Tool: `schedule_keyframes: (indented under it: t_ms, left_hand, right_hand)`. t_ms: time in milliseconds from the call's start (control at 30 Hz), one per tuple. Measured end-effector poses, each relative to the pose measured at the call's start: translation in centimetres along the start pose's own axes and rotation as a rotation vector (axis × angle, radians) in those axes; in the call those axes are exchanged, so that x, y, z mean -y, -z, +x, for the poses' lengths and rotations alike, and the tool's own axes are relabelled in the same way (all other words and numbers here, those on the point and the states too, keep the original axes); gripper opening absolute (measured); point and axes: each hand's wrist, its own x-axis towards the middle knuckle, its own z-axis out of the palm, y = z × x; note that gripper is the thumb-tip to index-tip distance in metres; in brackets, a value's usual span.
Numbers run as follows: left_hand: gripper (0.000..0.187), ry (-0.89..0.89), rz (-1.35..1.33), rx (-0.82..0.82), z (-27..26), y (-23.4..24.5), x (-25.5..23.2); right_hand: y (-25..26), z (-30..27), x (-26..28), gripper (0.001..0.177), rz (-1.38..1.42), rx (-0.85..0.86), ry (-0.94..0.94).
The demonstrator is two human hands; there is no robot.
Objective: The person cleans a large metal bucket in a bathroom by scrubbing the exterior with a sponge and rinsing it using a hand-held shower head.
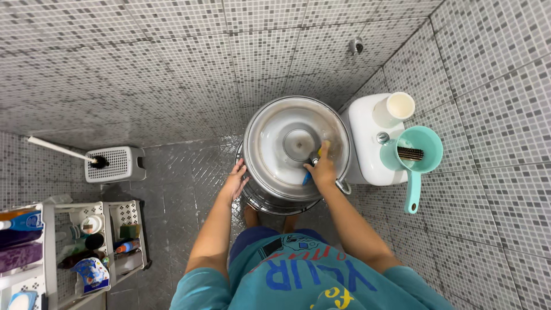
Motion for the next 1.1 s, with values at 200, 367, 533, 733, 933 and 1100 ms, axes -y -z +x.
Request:
schedule_keyframes:
  t_ms: [200, 367, 533, 733, 933, 1100]
  left_hand:
    - [0.065, 0.003, 0.013, -0.017, 0.1, 0.2, 0.2]
    - [0.064, -0.001, 0.002, 0.006, 0.2, 0.3, 0.3]
    - [0.065, 0.008, -0.009, 0.004, 0.3, 0.2, 0.2]
    - [0.067, -0.003, -0.008, 0.014, 0.4, 0.2, 0.3]
    - [0.067, -0.005, -0.004, 0.021, 0.5, 0.4, 0.5]
    - [0.067, -0.004, -0.007, 0.024, 0.5, 0.2, 0.4]
  right_hand:
    - [-1.2, 1.5, -2.3, 0.117, 0.033, -0.032, 0.035]
    - [-1.2, 2.3, -2.0, 0.12, -0.045, -0.079, -0.045]
    - [-0.3, 2.7, -2.5, 0.122, 0.149, -0.125, -0.069]
    - [1.0, 4.8, -5.4, 0.119, 0.066, -0.154, -0.048]
    - [1.3, 5.8, -4.3, 0.107, 0.409, 0.361, 0.225]
    - [0.6, 7.2, -3.5, 0.064, 0.396, 0.363, 0.323]
